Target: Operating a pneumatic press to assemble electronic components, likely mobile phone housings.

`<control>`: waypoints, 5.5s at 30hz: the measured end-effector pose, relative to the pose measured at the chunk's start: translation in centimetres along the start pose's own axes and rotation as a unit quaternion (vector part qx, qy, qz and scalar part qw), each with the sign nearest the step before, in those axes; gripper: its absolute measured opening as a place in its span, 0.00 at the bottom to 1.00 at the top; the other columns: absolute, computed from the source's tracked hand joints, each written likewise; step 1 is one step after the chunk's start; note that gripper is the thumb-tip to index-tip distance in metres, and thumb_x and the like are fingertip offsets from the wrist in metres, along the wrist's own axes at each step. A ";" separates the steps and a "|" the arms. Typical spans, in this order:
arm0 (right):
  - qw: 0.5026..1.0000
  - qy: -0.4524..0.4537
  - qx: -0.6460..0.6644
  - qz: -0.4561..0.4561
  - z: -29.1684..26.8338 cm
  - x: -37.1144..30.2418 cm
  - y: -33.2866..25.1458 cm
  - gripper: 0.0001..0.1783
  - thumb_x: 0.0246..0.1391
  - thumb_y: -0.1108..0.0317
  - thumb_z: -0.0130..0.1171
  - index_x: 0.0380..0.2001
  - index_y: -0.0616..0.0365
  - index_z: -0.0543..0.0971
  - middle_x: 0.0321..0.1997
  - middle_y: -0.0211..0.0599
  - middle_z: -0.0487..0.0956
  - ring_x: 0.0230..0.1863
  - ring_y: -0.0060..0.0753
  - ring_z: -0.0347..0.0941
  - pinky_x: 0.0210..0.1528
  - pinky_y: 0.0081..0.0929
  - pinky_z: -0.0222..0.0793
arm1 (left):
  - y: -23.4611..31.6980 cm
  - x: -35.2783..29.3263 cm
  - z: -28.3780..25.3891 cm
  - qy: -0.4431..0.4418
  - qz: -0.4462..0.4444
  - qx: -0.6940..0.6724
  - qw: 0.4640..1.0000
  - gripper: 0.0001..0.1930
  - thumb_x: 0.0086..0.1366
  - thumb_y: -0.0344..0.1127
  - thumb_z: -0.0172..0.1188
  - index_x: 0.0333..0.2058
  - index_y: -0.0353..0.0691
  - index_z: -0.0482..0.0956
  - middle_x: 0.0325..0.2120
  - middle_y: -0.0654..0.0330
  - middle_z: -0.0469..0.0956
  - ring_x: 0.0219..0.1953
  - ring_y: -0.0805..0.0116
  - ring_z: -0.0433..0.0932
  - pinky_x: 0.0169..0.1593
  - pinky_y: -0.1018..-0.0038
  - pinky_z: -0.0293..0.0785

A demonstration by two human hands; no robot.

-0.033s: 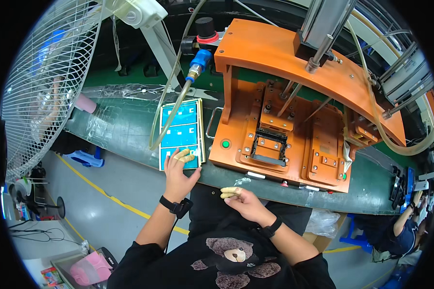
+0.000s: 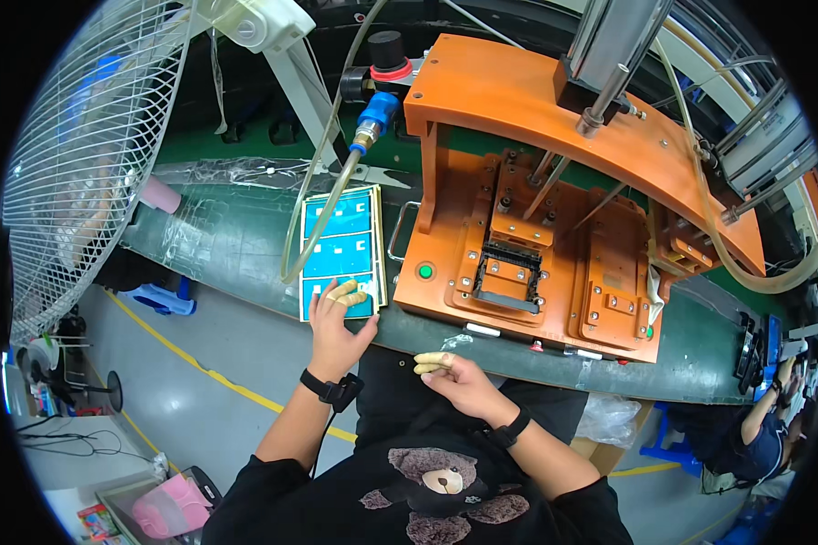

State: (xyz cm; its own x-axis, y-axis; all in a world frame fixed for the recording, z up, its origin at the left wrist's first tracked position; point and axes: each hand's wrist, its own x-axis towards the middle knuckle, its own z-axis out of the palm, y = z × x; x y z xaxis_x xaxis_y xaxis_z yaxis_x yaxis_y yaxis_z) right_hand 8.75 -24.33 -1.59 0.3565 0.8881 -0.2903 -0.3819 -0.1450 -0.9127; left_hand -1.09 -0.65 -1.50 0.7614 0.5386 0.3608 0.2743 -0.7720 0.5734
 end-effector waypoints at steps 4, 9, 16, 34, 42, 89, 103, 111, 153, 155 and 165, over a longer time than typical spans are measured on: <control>1.000 -0.016 0.006 0.002 0.7 0.8 0.3 0.19 0.62 0.74 0.56 0.56 0.62 0.73 0.50 0.32 0.79 0.48 0.16 0.73 0.53 0.16 0.69 | -0.1 0.3 -0.1 -0.012 -0.018 -0.009 1.000 0.16 0.48 0.37 0.71 0.37 0.46 0.80 0.52 0.60 0.75 0.64 0.51 0.64 0.67 0.45 0.46; 0.994 -0.026 -0.103 -0.027 1.7 2.5 -0.9 0.19 0.61 0.71 0.59 0.55 0.61 0.74 0.48 0.31 0.78 0.42 0.17 0.73 0.44 0.17 0.70 | 0.0 0.9 -0.6 -0.030 -0.022 -0.011 0.999 0.14 0.47 0.37 0.72 0.34 0.47 0.81 0.52 0.61 0.75 0.64 0.52 0.63 0.66 0.46 0.47; 0.949 -0.015 -0.286 -0.133 4.0 5.1 -4.4 0.22 0.57 0.62 0.62 0.53 0.57 0.76 0.40 0.40 0.75 0.39 0.35 0.73 0.41 0.27 0.71 | 0.0 1.7 -1.6 -0.056 0.000 0.022 0.998 0.11 0.45 0.37 0.74 0.29 0.50 0.84 0.49 0.63 0.77 0.56 0.58 0.70 0.60 0.59 0.55; 0.840 -0.014 -0.476 -0.260 4.7 7.4 -4.2 0.26 0.52 0.62 0.62 0.54 0.59 0.73 0.59 0.50 0.69 0.53 0.54 0.71 0.56 0.43 0.69 | -1.5 4.2 -2.7 -0.068 -0.083 -0.186 0.977 0.06 0.53 0.29 0.68 0.31 0.38 0.84 0.42 0.53 0.82 0.46 0.58 0.79 0.54 0.65 0.72; 0.794 0.031 -0.571 -0.209 5.5 8.0 -3.4 0.36 0.46 0.63 0.64 0.60 0.58 0.68 0.64 0.50 0.66 0.47 0.54 0.73 0.48 0.44 0.73 | -7.9 7.4 -7.5 0.104 -0.213 -0.396 0.887 0.08 0.66 0.32 0.62 0.41 0.37 0.80 0.35 0.64 0.79 0.36 0.77 0.74 0.38 0.78 0.70; 0.562 0.556 0.422 -0.444 -42.8 -19.5 0.8 0.12 0.68 0.63 0.51 0.45 0.61 0.74 0.40 0.39 0.77 0.42 0.33 0.77 0.40 0.22 0.75 | 10.6 22.6 4.9 -0.274 0.108 -0.028 0.955 0.20 0.65 0.40 0.62 0.56 0.48 0.75 0.54 0.54 0.75 0.57 0.58 0.72 0.62 0.63 0.65; 0.790 0.526 0.277 -0.152 -48.3 -13.8 -6.8 0.15 0.62 0.62 0.52 0.43 0.64 0.75 0.36 0.43 0.80 0.28 0.30 0.79 0.30 0.21 0.78 | 10.4 24.9 6.5 -0.277 0.141 0.099 0.945 0.23 0.66 0.43 0.61 0.58 0.46 0.72 0.57 0.54 0.72 0.61 0.58 0.69 0.64 0.62 0.64; 0.772 0.556 0.256 -0.172 -48.1 -13.6 -6.8 0.15 0.63 0.63 0.51 0.41 0.67 0.75 0.33 0.43 0.79 0.26 0.30 0.78 0.29 0.22 0.78 | 11.6 22.5 5.1 -0.326 0.123 0.028 0.937 0.23 0.66 0.43 0.60 0.58 0.45 0.73 0.58 0.54 0.72 0.61 0.57 0.68 0.64 0.62 0.64; 0.745 0.548 -0.001 -0.380 -20.9 -12.7 -2.9 0.22 0.70 0.69 0.42 0.61 0.71 0.66 0.58 0.43 0.74 0.58 0.29 0.70 0.62 0.27 0.64 | 14.6 19.0 2.5 -0.261 0.209 -0.141 0.932 0.20 0.62 0.36 0.59 0.53 0.36 0.75 0.52 0.43 0.72 0.56 0.43 0.69 0.60 0.60 0.67; 0.736 0.561 -0.014 -0.378 -21.2 -12.6 -2.5 0.22 0.70 0.69 0.41 0.61 0.71 0.67 0.58 0.44 0.74 0.58 0.30 0.70 0.62 0.27 0.64 | 14.9 17.5 1.7 -0.218 0.229 -0.132 0.940 0.17 0.63 0.30 0.55 0.51 0.36 0.77 0.52 0.43 0.71 0.55 0.42 0.69 0.60 0.59 0.66; 0.695 0.582 -0.028 -0.421 -22.0 -12.6 -0.9 0.22 0.69 0.66 0.42 0.58 0.72 0.68 0.56 0.45 0.75 0.57 0.32 0.72 0.61 0.30 0.66 | 14.8 13.9 0.4 -0.233 0.242 -0.116 0.935 0.17 0.65 0.33 0.58 0.52 0.38 0.77 0.59 0.42 0.66 0.63 0.43 0.64 0.66 0.62 0.58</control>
State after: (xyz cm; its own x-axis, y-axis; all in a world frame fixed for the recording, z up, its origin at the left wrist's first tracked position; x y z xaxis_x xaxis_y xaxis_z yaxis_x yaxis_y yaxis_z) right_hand 23.36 -45.01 -3.43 0.8943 -0.2814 0.3479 0.4027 0.1671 -0.9000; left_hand 13.81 -4.69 11.74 0.9514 -0.1012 0.2909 -0.2616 -0.7640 0.5898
